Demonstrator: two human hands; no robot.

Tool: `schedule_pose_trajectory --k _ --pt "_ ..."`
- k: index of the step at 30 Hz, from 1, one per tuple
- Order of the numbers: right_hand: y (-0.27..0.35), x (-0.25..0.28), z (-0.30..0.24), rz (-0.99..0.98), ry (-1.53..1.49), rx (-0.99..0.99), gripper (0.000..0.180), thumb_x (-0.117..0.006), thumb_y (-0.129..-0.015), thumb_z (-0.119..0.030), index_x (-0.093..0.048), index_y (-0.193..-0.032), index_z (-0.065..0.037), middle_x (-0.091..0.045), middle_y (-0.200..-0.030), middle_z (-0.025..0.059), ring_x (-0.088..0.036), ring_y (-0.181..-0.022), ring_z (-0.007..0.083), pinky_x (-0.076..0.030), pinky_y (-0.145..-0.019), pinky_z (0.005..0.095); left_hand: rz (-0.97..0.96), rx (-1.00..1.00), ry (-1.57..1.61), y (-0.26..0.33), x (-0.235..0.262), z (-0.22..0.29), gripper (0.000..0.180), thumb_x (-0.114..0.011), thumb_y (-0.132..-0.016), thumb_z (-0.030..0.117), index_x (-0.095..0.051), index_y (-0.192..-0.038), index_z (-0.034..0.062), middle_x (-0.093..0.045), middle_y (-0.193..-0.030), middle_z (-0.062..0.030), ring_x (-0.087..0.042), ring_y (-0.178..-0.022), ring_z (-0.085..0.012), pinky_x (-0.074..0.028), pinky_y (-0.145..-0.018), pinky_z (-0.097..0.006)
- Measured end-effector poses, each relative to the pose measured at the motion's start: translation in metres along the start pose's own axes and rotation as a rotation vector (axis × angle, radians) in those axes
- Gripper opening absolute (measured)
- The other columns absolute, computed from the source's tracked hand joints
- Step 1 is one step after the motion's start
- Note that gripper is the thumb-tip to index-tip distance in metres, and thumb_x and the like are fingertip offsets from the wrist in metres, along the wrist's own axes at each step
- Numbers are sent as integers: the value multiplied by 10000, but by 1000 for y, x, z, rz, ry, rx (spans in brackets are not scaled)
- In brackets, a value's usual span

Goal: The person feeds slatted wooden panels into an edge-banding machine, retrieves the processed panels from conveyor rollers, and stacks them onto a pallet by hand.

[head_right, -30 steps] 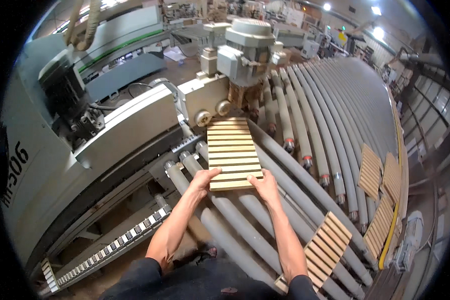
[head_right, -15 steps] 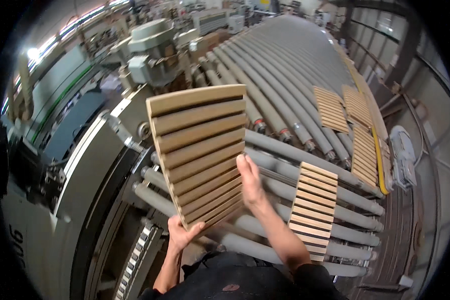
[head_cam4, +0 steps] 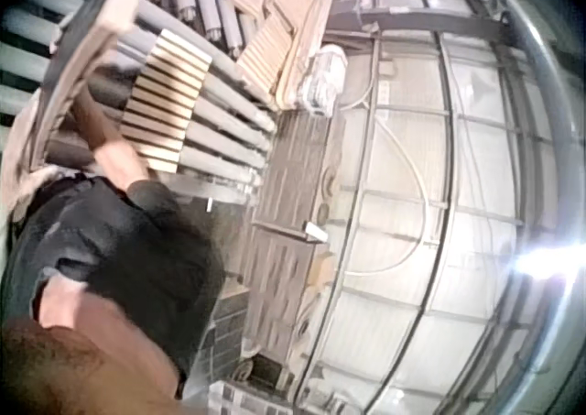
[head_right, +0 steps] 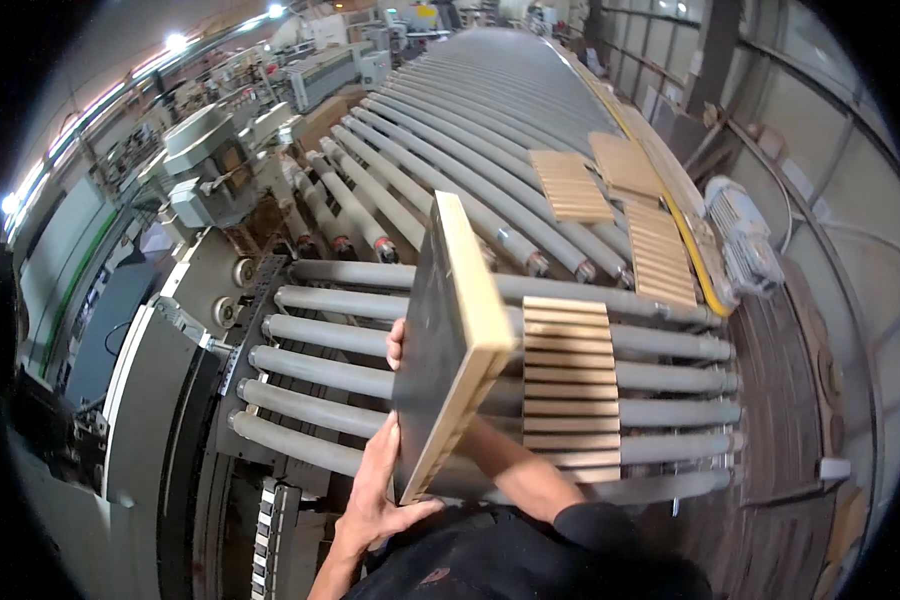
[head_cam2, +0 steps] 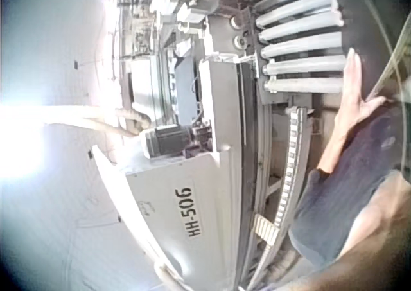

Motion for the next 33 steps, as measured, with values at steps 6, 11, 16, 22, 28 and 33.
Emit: schedule_pose_trajectory --k 6,11,16,22,28,33 --pt "21 -24 -2 -49 -252 51 377 -478 -999 -357 -565 -1075 2 -598 -907 105 -576 -856 208 -472 -839 343 46 481 326 -8 25 -78 782 -814 -821 267 -460 -1436 -61 -531 -1427 -208 -497 -1329 -307 -371 -1115 -407" --pt "45 25 6 -30 -366 -22 511 -451 -1020 -426 -548 -1233 28 -641 -1013 136 -604 -929 211 -477 -881 358 -207 615 881 -14 -39 -80 554 -876 -772 247 -637 -1183 -37 -684 -1076 -60 -629 -962 -150 -511 -871 -322" --pt "131 107 -95 808 49 164 589 -444 -1021 -481 -522 -1302 31 -652 -1059 143 -609 -954 213 -476 -900 359 60 661 828 -13 -81 -62 514 -886 -755 217 -668 -1148 -34 -709 -1046 -83 -656 -913 -158 -519 -863 -321" --pt "229 64 -176 976 762 72 619 -607 -965 -458 -557 -1347 25 -640 -1208 180 -618 -1087 255 -512 -900 385 12 812 668 -17 -141 -61 544 -883 -775 267 -641 -1115 -81 -696 -987 -112 -644 -856 -171 -519 -826 -327" --pt "247 66 -194 1036 1573 164 500 -708 -887 -125 -553 -1323 64 -626 -1160 195 -633 -1026 289 -499 -918 374 -34 847 532 -30 -176 -42 442 -837 -818 239 -652 -1067 -75 -695 -931 -94 -619 -802 -144 -509 -754 -306" --pt "261 79 -200 1065 1659 156 466 -684 -890 -104 -560 -1305 67 -619 -1115 215 -629 -999 339 -496 -903 392 -48 781 340 -43 -189 -33 379 -803 -851 224 -667 -1030 -82 -697 -865 -68 -596 -736 -117 -502 -694 -287"
Point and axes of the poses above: each hand's wrist, its own y-axis away from the middle knuckle, its own x-axis out of the back of the hand, z = x × y, the point moved 6 cm from there along -y, towards the middle knuckle
